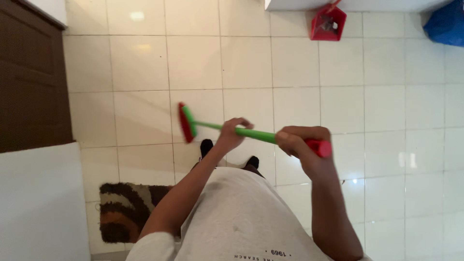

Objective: The person sweeps a tiled floor using a broom with a green handle, moving dust and a brown mat across the tiles.

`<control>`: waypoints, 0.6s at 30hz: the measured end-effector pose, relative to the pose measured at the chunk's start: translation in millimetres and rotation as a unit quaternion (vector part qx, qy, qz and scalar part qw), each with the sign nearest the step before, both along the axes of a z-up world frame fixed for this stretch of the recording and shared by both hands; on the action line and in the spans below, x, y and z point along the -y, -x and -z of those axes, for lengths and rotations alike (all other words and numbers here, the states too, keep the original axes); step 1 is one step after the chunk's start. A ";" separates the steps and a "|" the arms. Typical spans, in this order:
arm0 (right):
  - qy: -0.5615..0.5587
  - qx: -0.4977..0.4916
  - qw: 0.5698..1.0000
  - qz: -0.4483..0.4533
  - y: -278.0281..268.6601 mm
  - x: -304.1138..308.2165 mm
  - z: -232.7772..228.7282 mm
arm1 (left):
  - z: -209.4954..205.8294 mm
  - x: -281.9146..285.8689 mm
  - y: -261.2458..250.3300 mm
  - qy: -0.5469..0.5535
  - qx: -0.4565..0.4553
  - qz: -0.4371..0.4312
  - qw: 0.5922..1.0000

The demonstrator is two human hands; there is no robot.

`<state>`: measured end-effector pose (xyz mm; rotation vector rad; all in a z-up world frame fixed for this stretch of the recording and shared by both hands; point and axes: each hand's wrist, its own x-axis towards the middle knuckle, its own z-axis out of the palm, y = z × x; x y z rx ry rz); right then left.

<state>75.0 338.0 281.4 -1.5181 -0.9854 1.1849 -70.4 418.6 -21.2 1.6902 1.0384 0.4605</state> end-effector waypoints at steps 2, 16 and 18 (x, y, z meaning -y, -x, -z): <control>-0.014 0.085 0.996 0.003 8.4 3.3 -23.6 | -15.2 -4.3 -23.9 0.006 0.086 0.031 0.996; -0.199 0.161 0.966 -0.038 43.6 3.0 -51.3 | -89.5 -35.6 -46.1 -0.051 0.171 0.135 0.975; -0.318 -0.001 0.947 -0.040 28.4 2.8 -55.8 | -110.4 -30.4 -32.4 -0.127 0.182 0.131 0.966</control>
